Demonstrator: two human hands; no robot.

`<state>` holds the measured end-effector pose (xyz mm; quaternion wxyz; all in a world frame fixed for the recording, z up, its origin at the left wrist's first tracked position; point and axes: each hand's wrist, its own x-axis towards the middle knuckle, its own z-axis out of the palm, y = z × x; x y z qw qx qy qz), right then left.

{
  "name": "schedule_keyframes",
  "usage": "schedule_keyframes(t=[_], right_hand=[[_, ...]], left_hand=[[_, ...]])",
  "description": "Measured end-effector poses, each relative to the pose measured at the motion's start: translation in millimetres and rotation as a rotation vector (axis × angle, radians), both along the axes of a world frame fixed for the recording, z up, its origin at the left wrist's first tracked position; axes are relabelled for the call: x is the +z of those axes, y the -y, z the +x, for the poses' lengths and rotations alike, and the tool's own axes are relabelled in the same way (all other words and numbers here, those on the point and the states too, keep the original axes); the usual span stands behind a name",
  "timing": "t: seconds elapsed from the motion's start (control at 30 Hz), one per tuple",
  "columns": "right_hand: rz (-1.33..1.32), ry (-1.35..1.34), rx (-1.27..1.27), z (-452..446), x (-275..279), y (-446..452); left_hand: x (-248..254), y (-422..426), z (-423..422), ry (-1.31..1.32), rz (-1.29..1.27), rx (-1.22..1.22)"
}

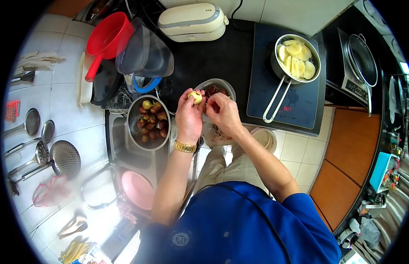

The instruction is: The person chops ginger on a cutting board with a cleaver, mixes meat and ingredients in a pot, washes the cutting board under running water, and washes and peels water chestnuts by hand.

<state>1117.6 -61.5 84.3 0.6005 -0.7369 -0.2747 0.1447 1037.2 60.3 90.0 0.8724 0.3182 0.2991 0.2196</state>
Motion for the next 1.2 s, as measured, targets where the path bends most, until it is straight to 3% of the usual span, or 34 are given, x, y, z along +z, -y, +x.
schedule_keyframes(t=[0.17,0.27,0.4,0.53,0.7,0.9,0.97,1.07,1.2], right_hand=[[-0.143,0.076,0.009,9,-11,5],[-0.204,0.273,0.064,9,-20,5],[-0.085,0.335,0.029,2,-36,3],[-0.029,0.058,0.156,-1,-36,15],[-0.017,-0.03,0.157,-3,-32,29],[-0.209,0.135,0.146,-4,-23,41],[-0.121,0.172,0.078,-1,-17,37],[-0.034,0.212,0.011,9,-14,27],[-0.065,0.098,-0.032,29,-17,18]], left_hand=[[10,-9,2,0.086,-0.041,-0.057],[24,-3,22,0.044,0.013,-0.128],[62,34,86,0.081,0.066,-0.373],[72,73,158,0.149,-0.087,-0.617],[60,102,201,0.058,-0.113,-0.655],[76,84,166,0.087,0.095,-0.543],[78,60,139,0.072,0.228,-0.432],[63,13,90,-0.064,0.573,-0.323],[13,-26,30,-0.281,0.661,-0.305]])
